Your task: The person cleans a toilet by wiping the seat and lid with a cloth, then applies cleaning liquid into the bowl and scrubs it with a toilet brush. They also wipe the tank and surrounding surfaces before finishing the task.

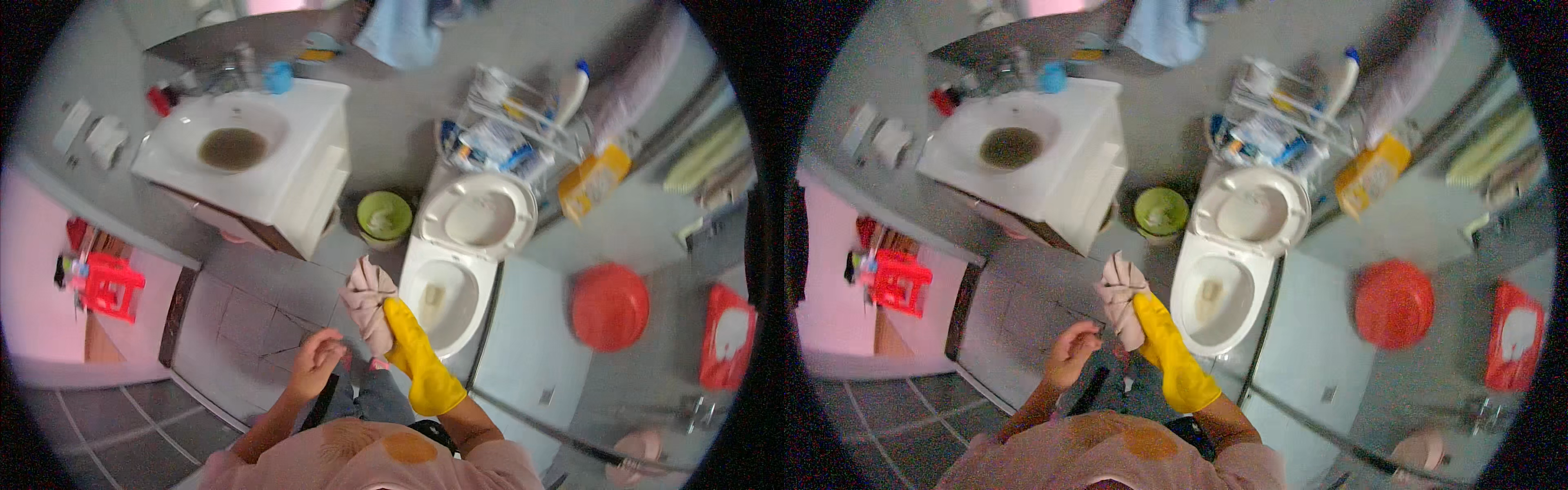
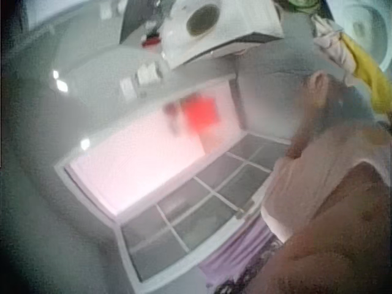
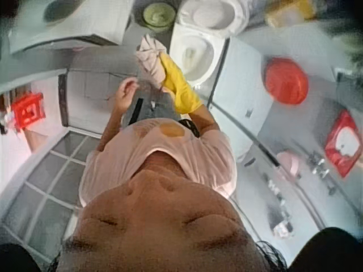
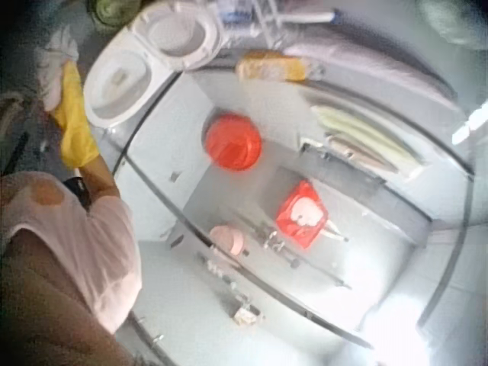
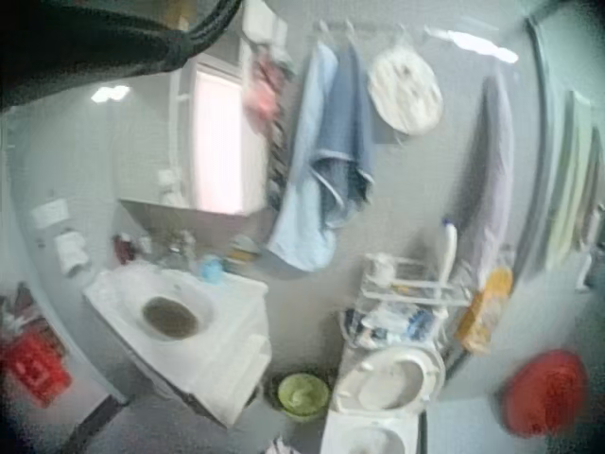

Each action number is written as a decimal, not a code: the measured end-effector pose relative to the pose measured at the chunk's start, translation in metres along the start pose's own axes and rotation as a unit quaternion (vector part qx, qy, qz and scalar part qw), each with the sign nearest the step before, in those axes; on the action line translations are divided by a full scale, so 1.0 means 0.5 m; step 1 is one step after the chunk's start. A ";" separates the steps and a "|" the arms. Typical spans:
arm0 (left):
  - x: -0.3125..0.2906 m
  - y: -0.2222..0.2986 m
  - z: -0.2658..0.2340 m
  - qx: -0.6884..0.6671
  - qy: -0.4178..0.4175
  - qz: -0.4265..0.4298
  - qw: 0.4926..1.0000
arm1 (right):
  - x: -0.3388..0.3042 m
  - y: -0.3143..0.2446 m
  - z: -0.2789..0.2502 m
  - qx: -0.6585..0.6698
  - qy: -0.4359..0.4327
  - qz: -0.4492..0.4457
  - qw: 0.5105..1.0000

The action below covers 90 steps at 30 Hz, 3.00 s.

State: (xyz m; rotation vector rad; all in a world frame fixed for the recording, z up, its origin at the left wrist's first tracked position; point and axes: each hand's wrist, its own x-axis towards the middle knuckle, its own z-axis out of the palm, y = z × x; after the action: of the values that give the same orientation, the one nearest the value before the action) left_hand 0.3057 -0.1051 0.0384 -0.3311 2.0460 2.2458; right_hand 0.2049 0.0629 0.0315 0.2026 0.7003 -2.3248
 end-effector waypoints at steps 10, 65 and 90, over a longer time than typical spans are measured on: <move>-0.054 0.110 -0.091 -0.362 0.094 0.023 0.927 | -0.085 -0.002 0.282 -0.494 -0.162 0.019 0.854; 0.346 0.087 -0.195 0.309 -0.026 0.040 0.950 | 0.309 -0.971 0.049 -0.448 0.377 -0.565 0.581; 0.278 0.360 0.105 -0.218 -0.311 0.038 0.924 | -0.177 -0.217 0.280 -0.461 0.139 -0.109 0.870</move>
State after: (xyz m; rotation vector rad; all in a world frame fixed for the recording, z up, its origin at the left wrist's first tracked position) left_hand 0.1277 -0.0829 0.1878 0.4046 1.2581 2.4073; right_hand 0.2060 0.1057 0.2250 0.0107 1.9653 -1.9035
